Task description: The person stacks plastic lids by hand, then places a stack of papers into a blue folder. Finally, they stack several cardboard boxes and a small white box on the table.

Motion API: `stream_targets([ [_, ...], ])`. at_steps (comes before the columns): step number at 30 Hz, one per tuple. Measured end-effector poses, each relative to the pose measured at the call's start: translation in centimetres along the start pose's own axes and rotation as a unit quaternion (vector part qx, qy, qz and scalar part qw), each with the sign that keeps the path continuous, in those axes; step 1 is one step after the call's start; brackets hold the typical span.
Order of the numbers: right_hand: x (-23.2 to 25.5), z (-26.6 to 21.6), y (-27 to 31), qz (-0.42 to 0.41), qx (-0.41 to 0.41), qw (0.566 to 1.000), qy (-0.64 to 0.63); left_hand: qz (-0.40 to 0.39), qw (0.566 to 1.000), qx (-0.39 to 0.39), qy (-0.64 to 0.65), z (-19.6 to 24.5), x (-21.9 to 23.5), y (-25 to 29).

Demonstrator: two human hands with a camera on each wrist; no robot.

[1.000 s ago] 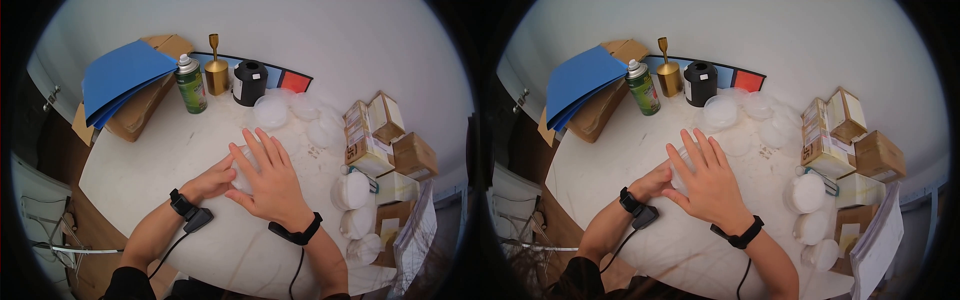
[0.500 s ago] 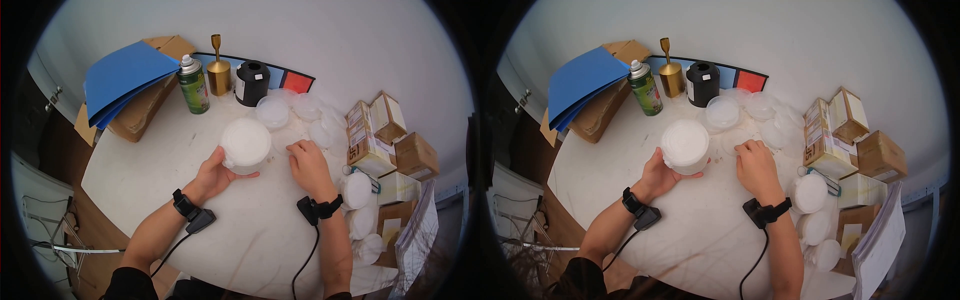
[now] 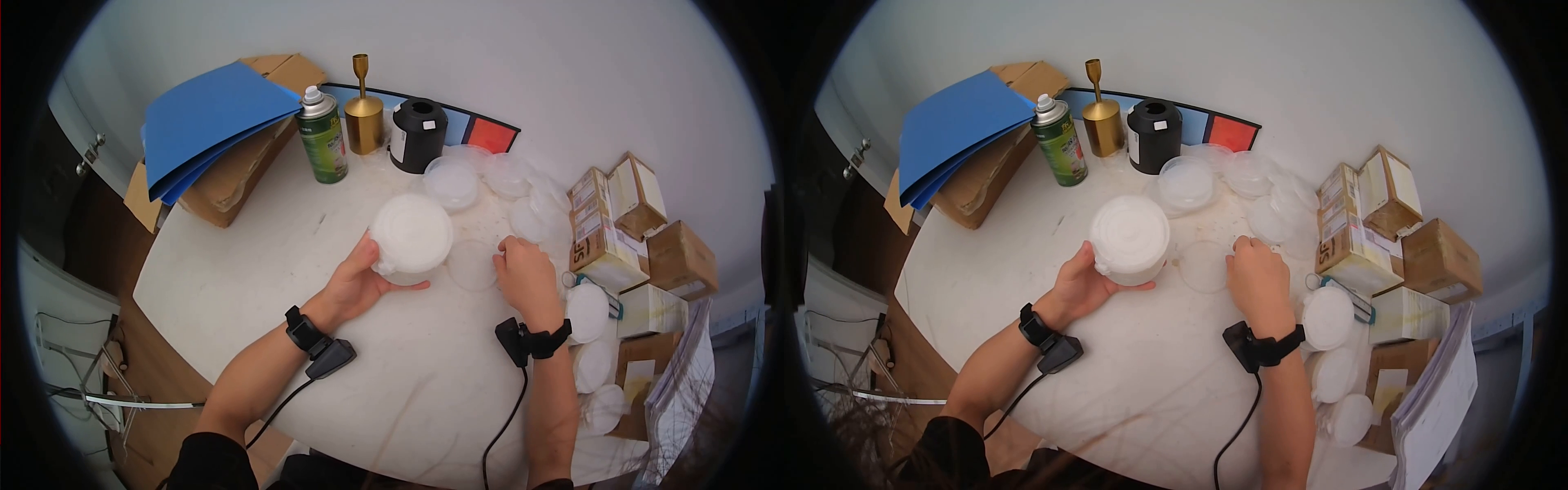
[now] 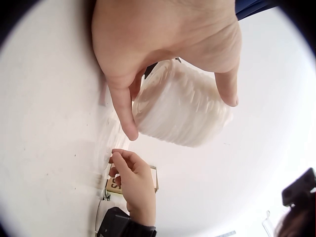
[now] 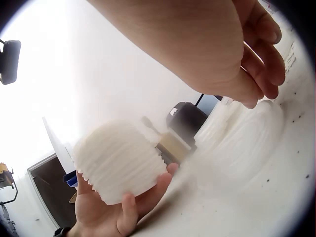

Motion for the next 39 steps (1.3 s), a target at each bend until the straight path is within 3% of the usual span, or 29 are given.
stream_targets([
  [4, -2.1, 0.7, -0.2, -0.003, -0.039, 0.999, 0.018, -0.001, 1.000, 0.010, 0.000, -0.1, 0.0, 0.0],
  [12, -0.7, -0.4, -0.6, 0.020, -0.026, 0.999, 0.012, 0.007, 1.000, 0.007, -0.013, 0.0, -0.2, 0.1],
  [18, 4.6, -2.6, -0.7, 0.124, 0.024, 0.969, -0.213, 0.031, 0.999, -0.013, -0.002, 0.4, 0.6, 0.0],
  [24, 7.0, -4.9, 0.1, 0.146, 0.166, 0.948, -0.229, 0.036, 0.999, -0.021, -0.003, 0.7, 0.6, 0.0],
  [27, 9.4, -5.5, 0.8, 0.224, 0.185, 0.944, -0.156, 0.046, 0.999, -0.021, 0.005, 0.6, 0.7, 0.0],
  [30, 10.4, -3.2, 0.9, 0.216, 0.055, 0.960, -0.167, 0.008, 1.000, 0.004, -0.024, 0.2, -0.2, -0.1],
  [33, 10.5, -1.9, 1.1, 0.156, -0.002, 0.908, -0.388, -0.034, 0.996, 0.028, -0.076, -0.1, -1.2, 0.2],
  [36, 11.7, -4.3, 1.3, 0.096, 0.067, 0.829, -0.547, -0.038, 0.996, 0.069, -0.046, -0.9, -1.3, 0.3],
  [39, 11.5, -5.2, 1.8, 0.063, 0.062, 0.835, -0.544, -0.051, 0.990, 0.084, -0.098, -1.3, -2.1, 0.6],
])
Point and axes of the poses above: each hand's wrist, its own y-axis away from the middle knuckle, its own x-axis out of the back of the hand, z = x × y, the point moved 9 cm from there along -y, towards the middle knuckle
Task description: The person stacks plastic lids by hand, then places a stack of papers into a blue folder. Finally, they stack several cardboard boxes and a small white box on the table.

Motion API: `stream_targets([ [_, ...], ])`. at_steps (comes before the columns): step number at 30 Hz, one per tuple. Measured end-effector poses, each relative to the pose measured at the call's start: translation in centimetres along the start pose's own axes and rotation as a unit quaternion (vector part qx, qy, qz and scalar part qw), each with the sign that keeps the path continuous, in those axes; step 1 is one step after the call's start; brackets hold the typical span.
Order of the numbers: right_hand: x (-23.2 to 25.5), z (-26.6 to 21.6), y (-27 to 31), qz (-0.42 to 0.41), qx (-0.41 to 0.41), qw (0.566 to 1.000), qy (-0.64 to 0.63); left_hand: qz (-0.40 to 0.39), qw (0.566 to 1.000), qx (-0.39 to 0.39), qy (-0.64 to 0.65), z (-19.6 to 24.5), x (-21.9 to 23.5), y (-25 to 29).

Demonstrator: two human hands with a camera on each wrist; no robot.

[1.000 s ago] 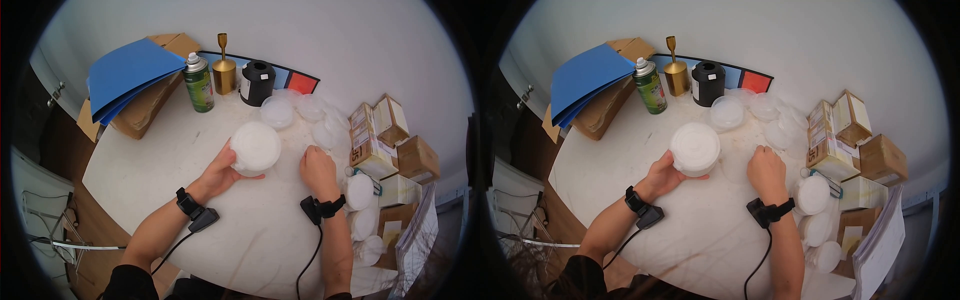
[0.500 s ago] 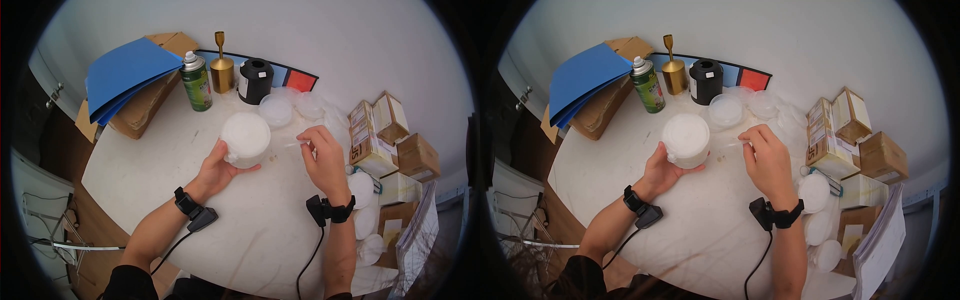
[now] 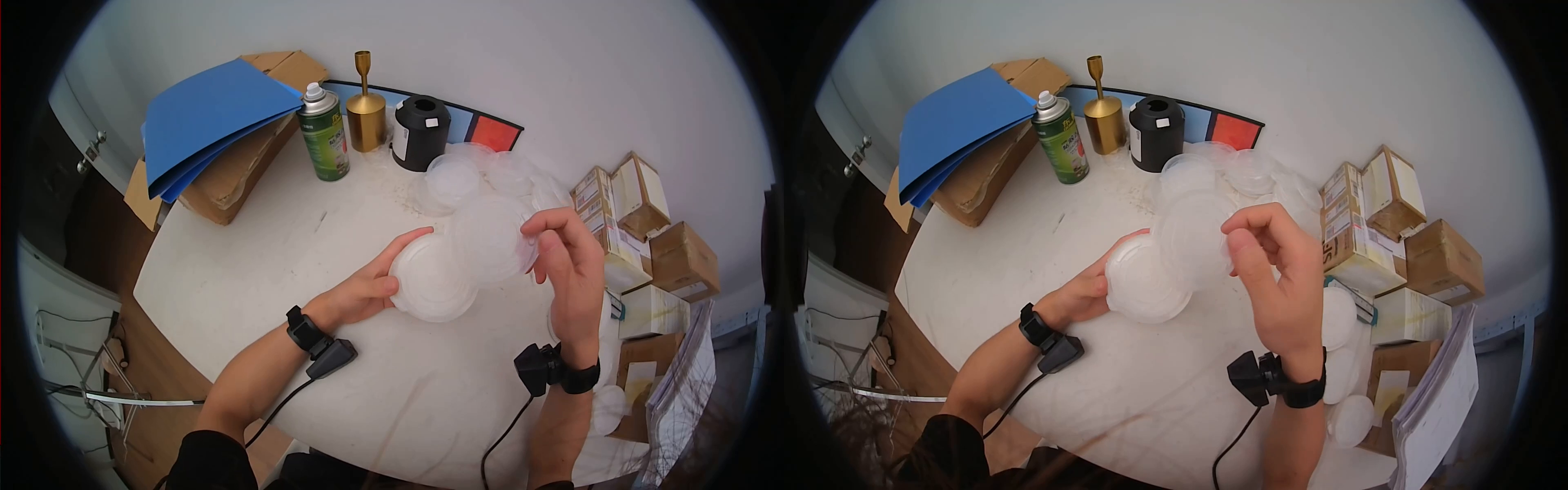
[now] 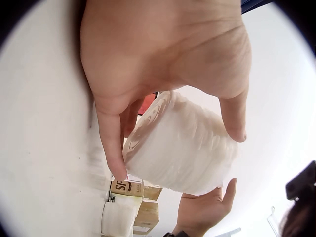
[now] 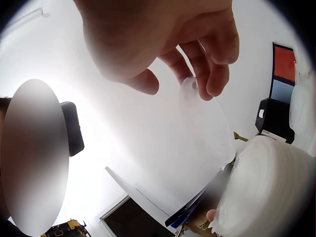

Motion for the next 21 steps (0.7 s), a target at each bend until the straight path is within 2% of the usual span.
stream_targets([
  [3, -2.2, -0.3, 0.3, -0.080, 0.038, 0.995, 0.045, -0.012, 1.000, 0.009, 0.023, -0.4, 0.0, -0.2],
  [6, -3.9, 0.5, 0.8, -0.155, -0.024, 0.983, 0.096, -0.018, 1.000, 0.022, 0.007, -0.1, -0.3, -0.1],
  [16, -5.3, 0.6, 0.8, -0.184, 0.012, 0.958, 0.219, -0.012, 0.999, 0.029, 0.003, 0.3, -1.1, -0.1],
  [19, -5.7, 0.1, 1.2, -0.163, 0.061, 0.944, 0.282, -0.012, 1.000, 0.022, -0.007, 0.5, -1.0, 0.1],
  [21, -6.3, -0.6, 1.4, -0.137, 0.125, 0.926, 0.329, -0.019, 1.000, 0.013, -0.009, 0.2, -0.6, 0.0],
])
Point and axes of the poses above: each hand's wrist, its own y-axis away from the middle knuckle, its own x-axis out of the back of the hand, z = x × y, the point moved 9 cm from there along -y, towards the middle knuckle
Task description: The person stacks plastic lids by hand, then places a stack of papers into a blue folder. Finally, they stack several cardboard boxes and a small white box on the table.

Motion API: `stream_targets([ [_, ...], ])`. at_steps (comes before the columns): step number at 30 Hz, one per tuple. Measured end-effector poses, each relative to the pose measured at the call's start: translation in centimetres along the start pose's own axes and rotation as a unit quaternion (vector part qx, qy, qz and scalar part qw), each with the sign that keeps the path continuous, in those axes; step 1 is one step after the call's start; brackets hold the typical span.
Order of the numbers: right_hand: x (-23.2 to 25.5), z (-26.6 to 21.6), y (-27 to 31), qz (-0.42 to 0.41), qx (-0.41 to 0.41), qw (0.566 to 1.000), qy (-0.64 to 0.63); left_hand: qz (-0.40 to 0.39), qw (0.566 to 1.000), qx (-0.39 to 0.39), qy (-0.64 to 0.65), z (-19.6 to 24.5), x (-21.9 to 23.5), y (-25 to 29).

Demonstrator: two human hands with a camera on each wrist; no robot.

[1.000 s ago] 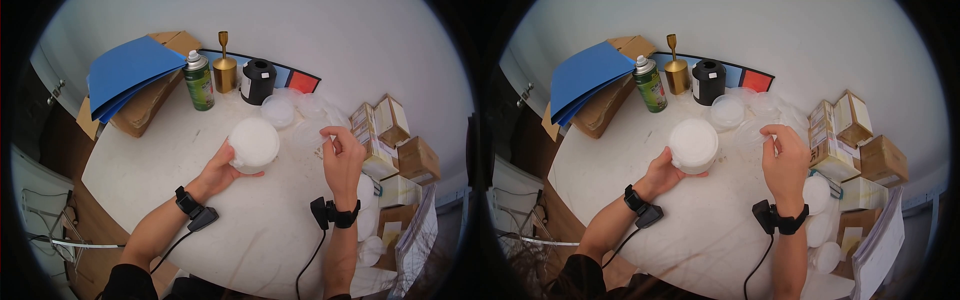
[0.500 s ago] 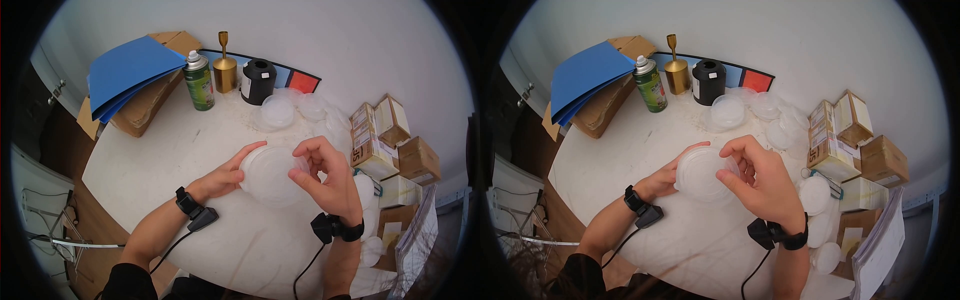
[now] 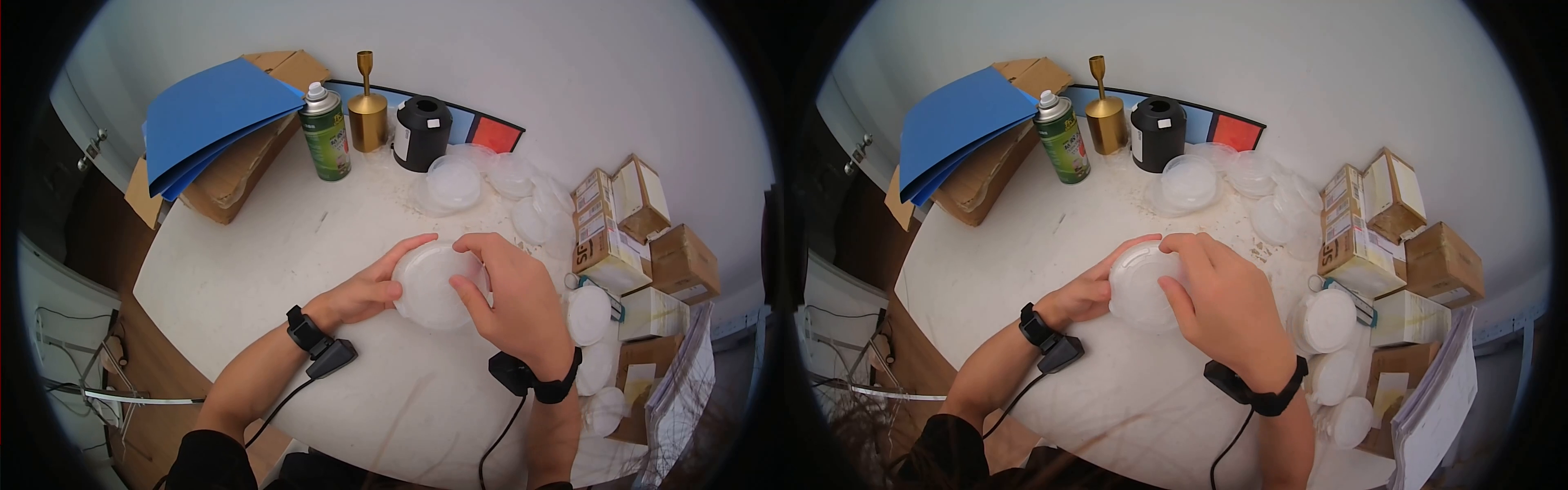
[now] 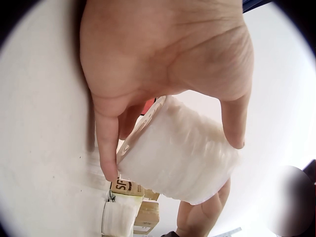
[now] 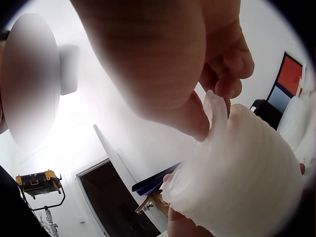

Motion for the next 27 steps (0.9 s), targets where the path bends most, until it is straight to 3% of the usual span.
stream_targets([
  [1, 0.0, -0.6, 0.0, 0.019, 0.023, 0.999, 0.031, -0.002, 1.000, -0.003, 0.006, -0.1, 0.2, 0.0],
  [4, 0.3, -1.3, -0.1, 0.036, -0.021, 0.995, 0.090, -0.004, 1.000, -0.010, 0.021, -0.2, 0.4, -0.1],
  [7, -0.9, -2.4, 0.1, 0.063, 0.085, 0.982, 0.154, 0.003, 0.999, -0.014, 0.031, -0.2, 0.6, 0.0],
  [10, -2.6, -2.6, 0.5, 0.069, 0.128, 0.976, 0.163, 0.019, 0.999, -0.013, 0.038, -0.7, 1.2, 0.1],
  [13, -2.8, -3.4, 0.0, 0.077, 0.102, 0.989, 0.078, 0.029, 0.999, -0.010, 0.041, -0.6, 1.3, 0.2],
  [19, -6.5, -1.6, -0.1, -0.001, 0.051, 0.993, 0.109, 0.034, 0.996, 0.026, 0.082, -0.6, 1.4, 0.3],
  [27, -7.0, -1.0, -0.9, -0.001, 0.020, 1.000, 0.013, 0.075, 0.993, 0.035, 0.087, -0.6, 2.3, 0.9],
])
Point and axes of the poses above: each hand's wrist, its own y-axis away from the middle knuckle, its own x-axis out of the back of the hand, z = x × y, the point moved 9 cm from there along -y, towards the middle knuckle
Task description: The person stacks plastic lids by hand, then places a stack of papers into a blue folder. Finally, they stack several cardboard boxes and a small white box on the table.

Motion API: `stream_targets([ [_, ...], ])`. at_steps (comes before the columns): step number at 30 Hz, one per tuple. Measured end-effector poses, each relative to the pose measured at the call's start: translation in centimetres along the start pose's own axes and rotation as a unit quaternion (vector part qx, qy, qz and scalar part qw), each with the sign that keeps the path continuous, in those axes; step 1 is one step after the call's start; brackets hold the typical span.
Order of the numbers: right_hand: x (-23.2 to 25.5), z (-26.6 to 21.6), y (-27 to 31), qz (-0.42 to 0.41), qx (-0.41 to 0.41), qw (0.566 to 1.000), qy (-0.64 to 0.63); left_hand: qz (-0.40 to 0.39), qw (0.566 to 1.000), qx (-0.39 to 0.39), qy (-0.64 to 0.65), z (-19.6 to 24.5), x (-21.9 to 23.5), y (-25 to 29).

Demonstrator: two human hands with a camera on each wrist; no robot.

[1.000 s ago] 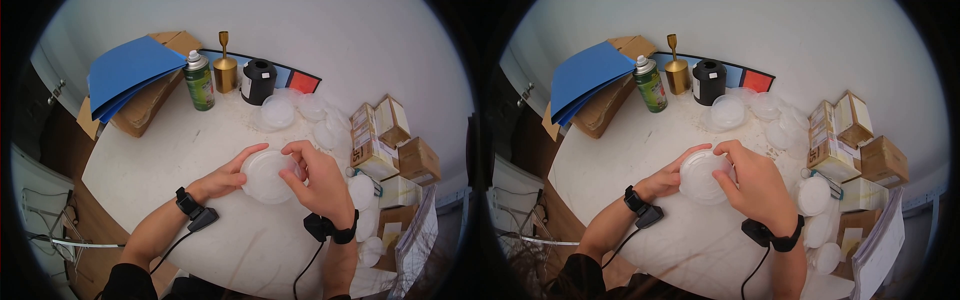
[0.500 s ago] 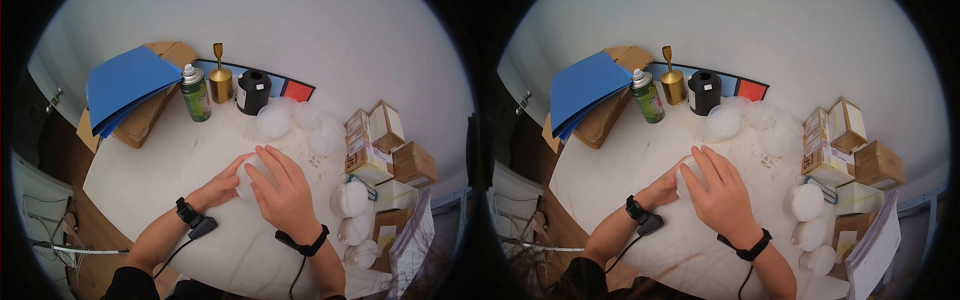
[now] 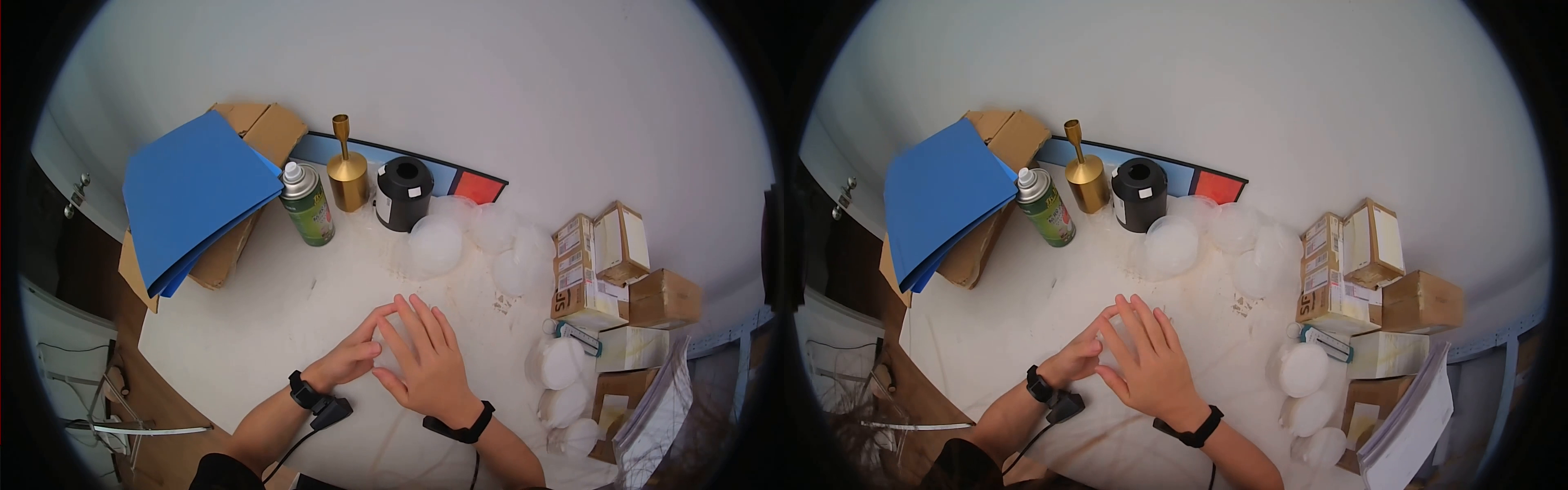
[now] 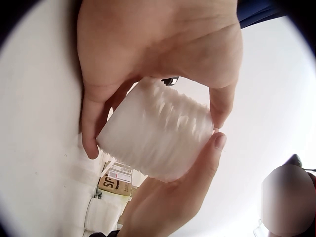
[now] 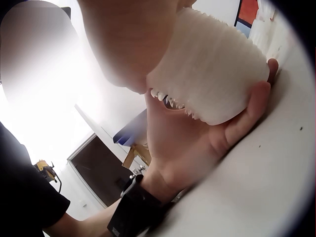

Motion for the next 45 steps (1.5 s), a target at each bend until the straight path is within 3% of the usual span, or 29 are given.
stream_targets([
  [1, 0.3, 0.0, -0.5, 0.005, 0.000, 1.000, -0.027, 0.027, 0.998, -0.023, -0.054, 0.5, 0.6, 0.1],
  [4, 5.5, 4.3, -2.7, 0.170, -0.093, 0.965, -0.176, -0.009, 0.998, -0.064, 0.020, 1.7, 0.9, -0.4],
  [6, 6.0, 9.8, -4.0, 0.152, -0.237, 0.951, -0.126, 0.011, 0.996, -0.083, 0.035, 2.8, 1.7, -0.3],
  [8, 5.0, 15.2, -4.5, 0.073, -0.325, 0.943, -0.012, 0.027, 0.993, -0.097, 0.062, 3.3, 2.7, -0.3],
  [11, 5.1, 19.0, -6.1, 0.126, -0.339, 0.929, 0.075, 0.037, 0.989, -0.106, 0.100, 3.2, 4.9, -0.8],
  [14, 3.7, 20.2, -6.9, 0.082, -0.411, 0.907, 0.051, 0.037, 0.988, -0.096, 0.113, 3.5, 5.8, -0.7],
  [20, 0.3, 20.9, -5.1, 0.176, -0.407, 0.895, 0.049, 0.029, 0.993, -0.047, 0.107, 4.8, 6.5, -2.2],
  [22, -0.9, 21.8, -4.5, 0.187, -0.414, 0.891, -0.010, 0.020, 0.997, -0.049, 0.055, 5.8, 7.5, -4.2],
  [26, -0.1, 22.2, -3.9, 0.211, -0.405, 0.884, -0.096, 0.013, 0.996, -0.017, 0.084, 6.7, 7.4, -5.9],
  [29, 1.2, 23.1, -2.5, 0.228, -0.450, 0.847, -0.169, 0.026, 0.996, -0.019, 0.080, 6.2, 8.0, -5.7],
  [32, 2.5, 23.3, -1.2, 0.287, -0.432, 0.806, -0.285, 0.028, 0.997, -0.018, 0.077, 5.6, 8.3, -5.2],
  [37, 5.7, 18.5, -2.1, 0.331, -0.396, 0.751, -0.412, 0.031, 0.999, -0.008, 0.034, 6.5, 5.6, -5.3],
  [40, 5.8, 16.6, -2.8, 0.320, -0.363, 0.758, -0.438, 0.044, 0.998, -0.029, -0.019, 6.7, 5.2, -5.2],
  [45, 5.1, 14.0, -2.3, 0.331, -0.367, 0.751, -0.438, 0.011, 0.999, -0.014, 0.029, 6.8, 4.6, -4.5],
])
Point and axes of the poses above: each hand's wrist, its own y-axis away from the middle knuckle, its own x-axis out of the back of the hand, z = x × y, the point moved 9 cm from there along -y, towards the middle knuckle
